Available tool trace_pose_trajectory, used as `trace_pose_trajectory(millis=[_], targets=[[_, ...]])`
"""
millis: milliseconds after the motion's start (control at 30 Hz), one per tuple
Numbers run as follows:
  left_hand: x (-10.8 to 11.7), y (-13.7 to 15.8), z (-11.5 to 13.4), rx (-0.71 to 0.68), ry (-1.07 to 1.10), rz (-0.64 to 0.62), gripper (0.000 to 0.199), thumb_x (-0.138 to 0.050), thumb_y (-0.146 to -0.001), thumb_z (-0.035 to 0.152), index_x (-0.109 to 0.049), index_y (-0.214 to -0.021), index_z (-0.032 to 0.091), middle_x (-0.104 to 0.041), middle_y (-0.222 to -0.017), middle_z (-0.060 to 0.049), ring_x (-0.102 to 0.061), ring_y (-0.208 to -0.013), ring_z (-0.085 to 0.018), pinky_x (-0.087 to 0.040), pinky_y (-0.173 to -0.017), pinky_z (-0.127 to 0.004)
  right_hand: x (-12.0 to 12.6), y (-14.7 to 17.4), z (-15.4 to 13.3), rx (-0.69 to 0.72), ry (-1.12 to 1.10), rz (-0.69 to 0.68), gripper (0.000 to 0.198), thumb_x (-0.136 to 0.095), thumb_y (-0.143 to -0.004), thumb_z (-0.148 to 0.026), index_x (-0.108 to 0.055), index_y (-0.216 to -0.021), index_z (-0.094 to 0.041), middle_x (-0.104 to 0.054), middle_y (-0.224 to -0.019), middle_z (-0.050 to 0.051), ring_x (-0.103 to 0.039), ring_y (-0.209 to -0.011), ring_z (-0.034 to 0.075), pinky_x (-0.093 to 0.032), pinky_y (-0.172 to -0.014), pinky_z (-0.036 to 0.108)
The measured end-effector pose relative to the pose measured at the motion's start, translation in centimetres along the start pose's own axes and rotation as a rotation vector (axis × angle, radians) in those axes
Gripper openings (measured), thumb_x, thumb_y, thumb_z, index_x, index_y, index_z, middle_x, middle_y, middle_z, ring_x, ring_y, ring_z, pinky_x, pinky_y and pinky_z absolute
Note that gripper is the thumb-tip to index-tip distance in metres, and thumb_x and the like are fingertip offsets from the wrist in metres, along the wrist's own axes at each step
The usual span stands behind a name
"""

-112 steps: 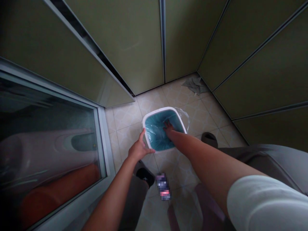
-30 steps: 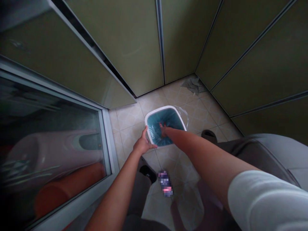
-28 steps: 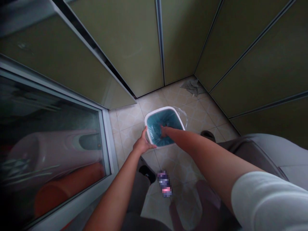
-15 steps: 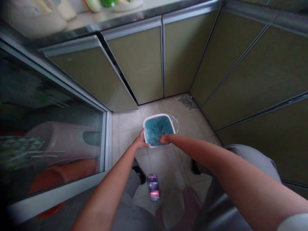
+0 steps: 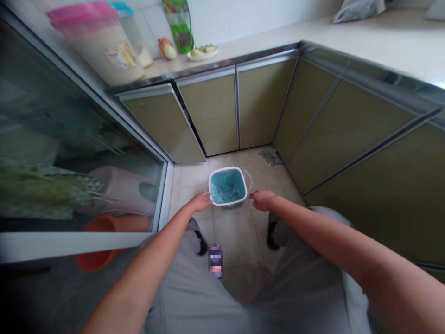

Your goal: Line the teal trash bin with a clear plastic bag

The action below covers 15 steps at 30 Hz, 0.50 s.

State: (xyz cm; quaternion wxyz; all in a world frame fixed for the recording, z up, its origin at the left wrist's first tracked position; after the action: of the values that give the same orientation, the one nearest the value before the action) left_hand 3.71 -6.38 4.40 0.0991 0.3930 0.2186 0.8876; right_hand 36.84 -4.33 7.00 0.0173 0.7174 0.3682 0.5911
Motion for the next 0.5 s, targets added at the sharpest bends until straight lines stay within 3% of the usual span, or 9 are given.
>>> trace_pose_trajectory(millis=[67, 200, 333, 433, 500], targets=[[-0.4, 2.2, 0.1, -0.066, 0.052, -0.004, 0.050, -0.076, -0.082, 0.031, -0.068, -0.130, 0.018, -0.070, -0.084, -0.002, -0.063, -0.072, -0.015, -0.051, -0.074, -0.025, -0.4, 2.3, 0.0, -0.030, -0.146, -0.041, 0.044, -0.059, -0.086, -0.022, -0.075, -0.126, -0.022, -0.075, -0.117, 0.014, -0.070, -0.109, 0.030, -0.051, -0.095, 0.038], [-2.5, 5.6, -1.4, -0.079, 0.086, -0.019, 0.043, -0.072, -0.083, 0.029, -0.071, -0.124, 0.017, -0.064, -0.075, 0.001, -0.057, -0.065, -0.012, -0.047, -0.065, -0.022, -1.4, 5.1, -1.4, -0.026, -0.268, 0.075, 0.043, -0.051, -0.090, -0.021, -0.075, -0.126, -0.020, -0.078, -0.103, 0.010, -0.071, -0.095, 0.024, -0.050, -0.086, 0.030], [-3.8, 6.4, -2.2, -0.044, 0.096, 0.015, 0.062, -0.073, -0.078, 0.017, -0.063, -0.139, 0.017, -0.060, -0.070, 0.005, -0.054, -0.062, -0.010, -0.043, -0.063, -0.020, -1.6, 5.5, -3.3, -0.039, -0.312, 0.095, 0.050, -0.051, -0.089, -0.018, -0.069, -0.135, -0.015, -0.077, -0.092, 0.008, -0.070, -0.087, 0.021, -0.049, -0.081, 0.027], [-2.5, 6.4, -0.5, -0.087, 0.260, 0.064, 0.077, -0.070, -0.079, 0.013, -0.049, -0.153, 0.012, -0.051, -0.062, 0.009, -0.047, -0.056, -0.009, -0.040, -0.059, -0.020, 0.3, 4.9, -3.4, -0.074, -0.371, 0.163, 0.056, -0.052, -0.088, -0.017, -0.062, -0.143, -0.013, -0.073, -0.083, 0.006, -0.067, -0.079, 0.020, -0.048, -0.075, 0.028], [0.1, 6.5, 2.0, -0.167, 0.403, 0.124, 0.085, -0.068, -0.080, 0.012, -0.037, -0.160, 0.011, -0.047, -0.061, 0.010, -0.044, -0.055, -0.008, -0.039, -0.059, -0.019, 2.9, 4.2, -2.9, -0.108, -0.452, 0.291, 0.058, -0.052, -0.089, -0.019, -0.057, -0.146, -0.012, -0.069, -0.077, 0.004, -0.064, -0.072, 0.019, -0.048, -0.070, 0.028]])
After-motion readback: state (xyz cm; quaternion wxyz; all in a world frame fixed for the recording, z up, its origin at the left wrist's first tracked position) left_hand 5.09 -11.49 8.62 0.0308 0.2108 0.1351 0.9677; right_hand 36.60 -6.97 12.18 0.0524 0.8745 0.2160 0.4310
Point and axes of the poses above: each hand's wrist, its own y-axis away from the middle knuckle, its own x-axis out of the back of the hand, z = x × y, the point moved 2 cm from there along -y, towards the middle knuckle
